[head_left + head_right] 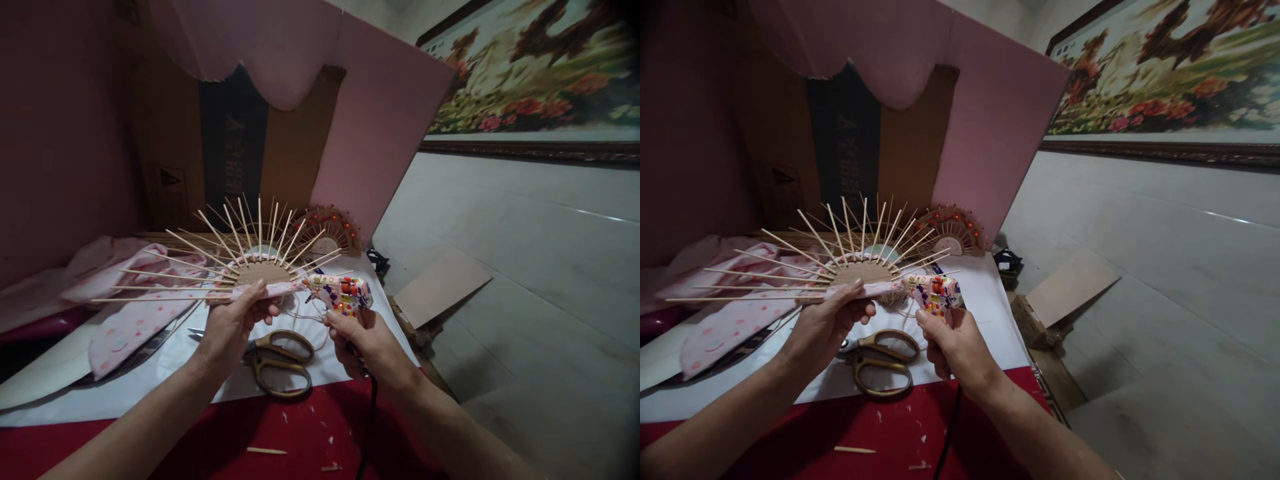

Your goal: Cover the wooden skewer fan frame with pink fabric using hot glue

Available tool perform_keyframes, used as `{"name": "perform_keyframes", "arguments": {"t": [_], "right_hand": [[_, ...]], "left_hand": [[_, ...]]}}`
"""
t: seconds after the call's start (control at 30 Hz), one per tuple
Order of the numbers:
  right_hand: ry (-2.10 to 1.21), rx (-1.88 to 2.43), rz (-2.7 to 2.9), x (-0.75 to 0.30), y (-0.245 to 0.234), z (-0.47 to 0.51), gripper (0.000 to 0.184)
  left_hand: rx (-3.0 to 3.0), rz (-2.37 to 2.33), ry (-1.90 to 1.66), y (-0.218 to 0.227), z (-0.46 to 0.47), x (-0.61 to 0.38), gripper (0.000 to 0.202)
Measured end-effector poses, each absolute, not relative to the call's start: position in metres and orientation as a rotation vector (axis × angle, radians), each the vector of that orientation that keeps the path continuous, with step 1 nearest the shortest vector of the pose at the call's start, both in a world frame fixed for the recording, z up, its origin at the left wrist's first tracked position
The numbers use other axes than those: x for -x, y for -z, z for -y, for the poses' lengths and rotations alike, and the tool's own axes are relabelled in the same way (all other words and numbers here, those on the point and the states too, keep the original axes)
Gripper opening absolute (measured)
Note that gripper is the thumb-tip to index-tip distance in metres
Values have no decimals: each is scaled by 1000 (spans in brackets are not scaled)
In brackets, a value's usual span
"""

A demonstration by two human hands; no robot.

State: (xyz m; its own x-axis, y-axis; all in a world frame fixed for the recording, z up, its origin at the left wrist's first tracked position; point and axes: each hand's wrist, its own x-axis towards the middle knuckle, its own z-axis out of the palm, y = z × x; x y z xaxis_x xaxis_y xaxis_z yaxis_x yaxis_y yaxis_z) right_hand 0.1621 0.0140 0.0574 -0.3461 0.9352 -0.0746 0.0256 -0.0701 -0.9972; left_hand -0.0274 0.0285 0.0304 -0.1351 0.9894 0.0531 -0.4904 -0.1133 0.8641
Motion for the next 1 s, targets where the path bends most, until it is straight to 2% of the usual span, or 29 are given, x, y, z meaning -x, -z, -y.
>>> {"name": "perform_keyframes", "arguments": {"t": [0.4,0.73,0.83,1.0], "right_hand": [[-1526,1103,1429,-163,-57,-17,35],[-1588,924,1257,-165,-77,-6,29],[-1394,936,1290,-171,-74,-14,31],[-745,1347,1657,-199,-45,-37,37]], "left_hand": [[-804,-850,-1565,-32,-28,27,20],[-775,-848,-1557,-31,-28,27,19],[-757,-859,-1580,-29,-31,29,16],[-723,-836,-1693,-26,-40,38,15]]}}
